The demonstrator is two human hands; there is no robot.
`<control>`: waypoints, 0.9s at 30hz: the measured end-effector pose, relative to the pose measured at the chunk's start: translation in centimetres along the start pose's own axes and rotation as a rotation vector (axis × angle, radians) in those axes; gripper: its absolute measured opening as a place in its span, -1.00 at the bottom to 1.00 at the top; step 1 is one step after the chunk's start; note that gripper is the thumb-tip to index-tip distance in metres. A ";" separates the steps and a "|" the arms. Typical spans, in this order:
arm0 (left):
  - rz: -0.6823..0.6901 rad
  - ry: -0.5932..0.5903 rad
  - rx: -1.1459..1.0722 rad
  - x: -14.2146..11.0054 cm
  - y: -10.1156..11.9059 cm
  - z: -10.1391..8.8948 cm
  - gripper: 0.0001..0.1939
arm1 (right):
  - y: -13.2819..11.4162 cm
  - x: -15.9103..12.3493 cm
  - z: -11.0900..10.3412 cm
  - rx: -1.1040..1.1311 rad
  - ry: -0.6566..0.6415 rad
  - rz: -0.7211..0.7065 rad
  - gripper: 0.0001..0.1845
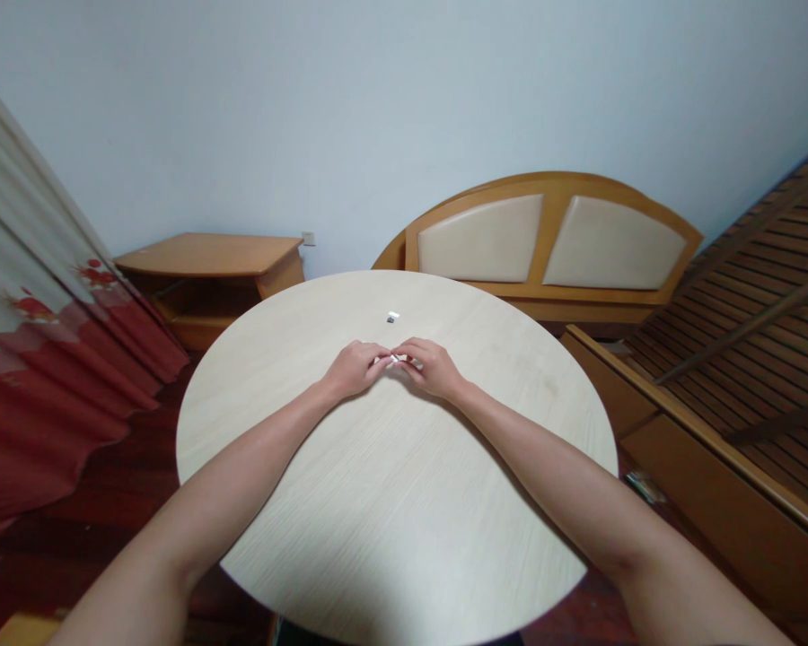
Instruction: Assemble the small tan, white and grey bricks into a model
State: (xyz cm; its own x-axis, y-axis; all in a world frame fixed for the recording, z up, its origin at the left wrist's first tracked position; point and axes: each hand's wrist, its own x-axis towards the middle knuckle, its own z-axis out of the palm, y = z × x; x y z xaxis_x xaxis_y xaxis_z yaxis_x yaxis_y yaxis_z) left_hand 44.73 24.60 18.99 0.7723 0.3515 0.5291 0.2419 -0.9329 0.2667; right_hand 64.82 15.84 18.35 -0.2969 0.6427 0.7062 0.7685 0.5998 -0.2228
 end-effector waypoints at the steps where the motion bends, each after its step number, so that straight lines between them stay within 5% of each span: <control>1: -0.010 0.000 -0.009 0.0 0.0 0.0 -0.74 | 0.0 0.0 0.0 0.002 -0.001 0.000 -0.83; 27: -0.015 -0.033 -0.017 0.0 0.5 -0.4 -0.76 | -0.5 0.1 -0.2 -0.011 -0.018 -0.046 -0.87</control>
State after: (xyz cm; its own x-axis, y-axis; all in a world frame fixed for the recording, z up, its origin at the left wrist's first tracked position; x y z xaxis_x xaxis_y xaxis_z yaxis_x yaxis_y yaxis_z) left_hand 44.63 24.19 19.46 0.7877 0.3628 0.4979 0.2442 -0.9259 0.2883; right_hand 64.56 15.55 18.67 -0.3420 0.6232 0.7033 0.7601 0.6236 -0.1829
